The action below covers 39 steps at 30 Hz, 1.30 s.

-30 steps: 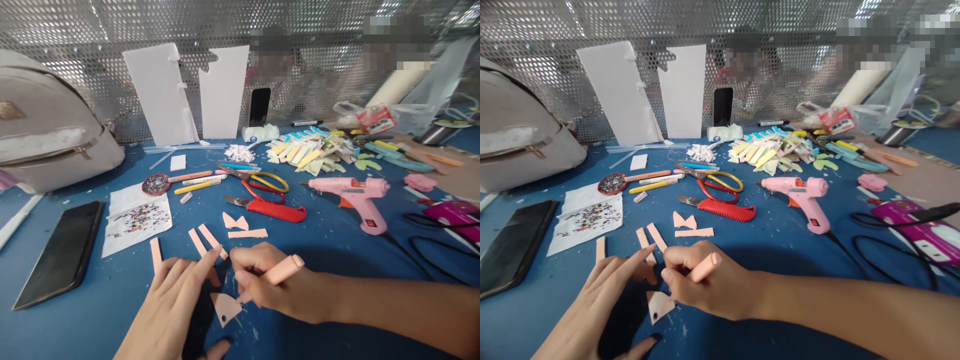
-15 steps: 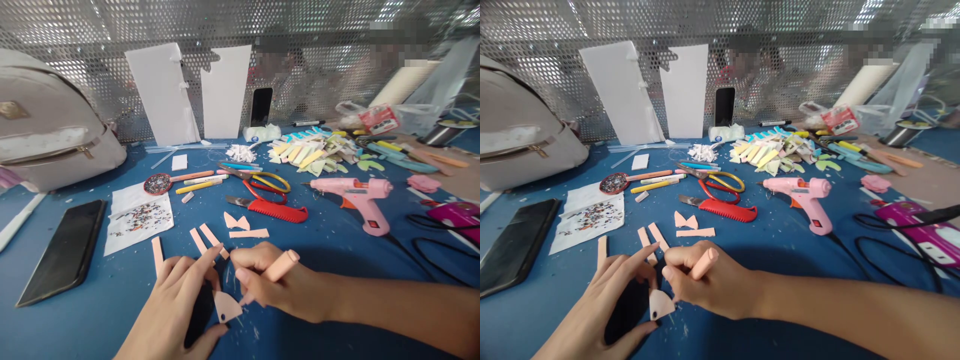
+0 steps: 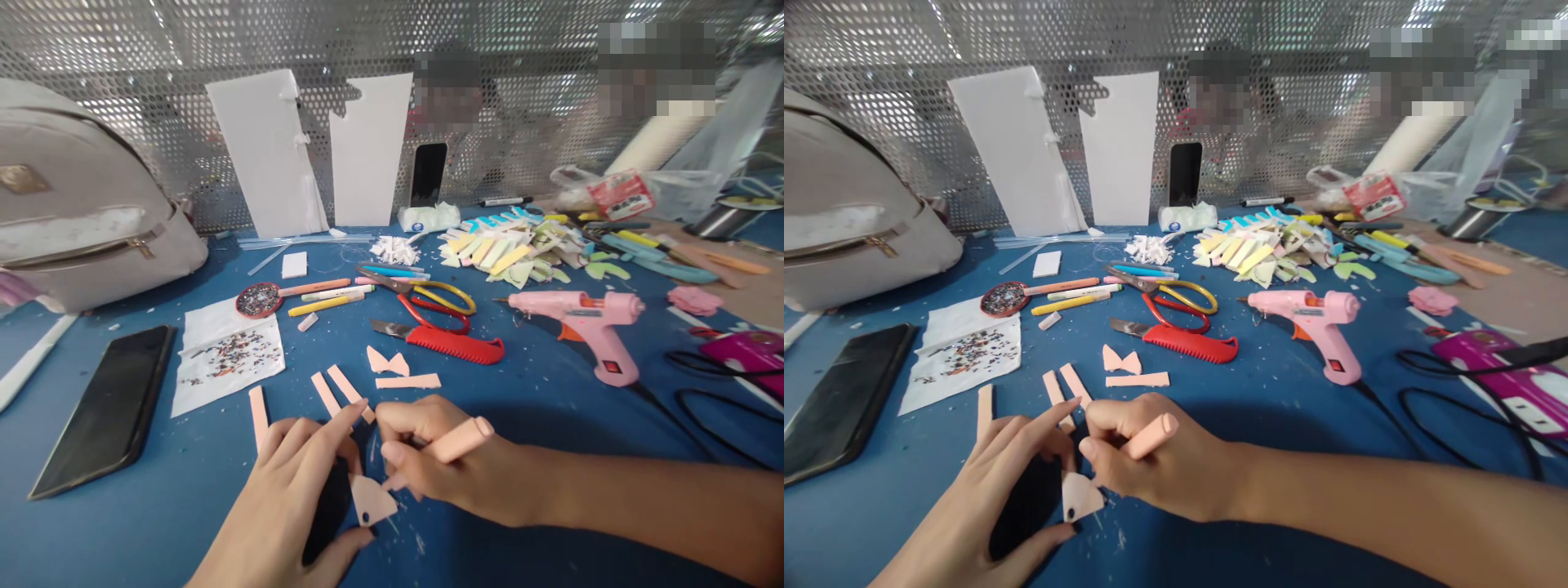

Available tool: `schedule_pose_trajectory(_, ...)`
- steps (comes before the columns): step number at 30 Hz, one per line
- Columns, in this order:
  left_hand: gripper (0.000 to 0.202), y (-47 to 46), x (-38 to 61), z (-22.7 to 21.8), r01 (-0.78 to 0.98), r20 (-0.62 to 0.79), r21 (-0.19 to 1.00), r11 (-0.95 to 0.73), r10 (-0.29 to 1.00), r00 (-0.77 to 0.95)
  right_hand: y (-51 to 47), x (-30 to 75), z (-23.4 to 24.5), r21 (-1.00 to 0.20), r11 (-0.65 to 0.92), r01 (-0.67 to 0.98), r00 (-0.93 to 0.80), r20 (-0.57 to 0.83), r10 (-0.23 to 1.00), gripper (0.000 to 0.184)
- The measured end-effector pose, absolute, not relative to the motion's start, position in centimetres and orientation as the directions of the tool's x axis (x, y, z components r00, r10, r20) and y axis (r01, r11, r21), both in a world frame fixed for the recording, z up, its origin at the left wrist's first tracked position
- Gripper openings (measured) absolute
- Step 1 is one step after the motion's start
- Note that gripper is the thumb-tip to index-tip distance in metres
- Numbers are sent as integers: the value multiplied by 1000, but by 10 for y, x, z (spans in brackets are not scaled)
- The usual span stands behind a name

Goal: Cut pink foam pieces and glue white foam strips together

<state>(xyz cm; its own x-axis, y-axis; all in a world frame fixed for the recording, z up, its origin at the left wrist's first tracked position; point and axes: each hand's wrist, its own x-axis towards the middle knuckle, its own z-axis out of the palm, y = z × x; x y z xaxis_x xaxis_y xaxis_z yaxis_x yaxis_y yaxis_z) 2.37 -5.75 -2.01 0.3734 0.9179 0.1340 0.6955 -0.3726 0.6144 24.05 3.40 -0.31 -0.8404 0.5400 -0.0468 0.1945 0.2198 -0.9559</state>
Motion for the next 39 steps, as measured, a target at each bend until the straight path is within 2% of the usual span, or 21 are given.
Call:
schedule_pose_trajectory(10, 81, -57, 22, -23, 703, 144, 596, -388, 913, 382, 33, 240, -1, -958, 203, 203, -857, -74, 510, 39)
schedule_pose_trajectory(20, 81, -57, 23, -21, 696, 128, 614, -371, 918, 376, 34, 241, -3, -945, 254, 208, -866, -57, 497, 41)
schedule_pose_trajectory(24, 77, -58, 23, -22, 697, 129, 613, -372, 918, 376, 33, 241, -2, -954, 213, 211, -846, -69, 529, 40)
schedule_pose_trajectory(27, 76, -58, 23, -22, 694, 137, 613, -378, 916, 378, 33, 241, -2, -959, 196, 205, -859, -80, 506, 44)
schedule_pose_trajectory(30, 80, -57, 23, -21, 693, 143, 611, -383, 914, 379, 33, 241, -2, -950, 215, 227, -848, -84, 523, 40)
schedule_pose_trajectory(33, 82, -56, 22, -21, 692, 139, 612, -382, 914, 382, 34, 241, -2, -939, 256, 230, -869, -81, 488, 41)
schedule_pose_trajectory(39, 79, -56, 22, -22, 690, 138, 614, -382, 913, 383, 34, 242, -3, -945, 229, 232, -872, -98, 481, 41)
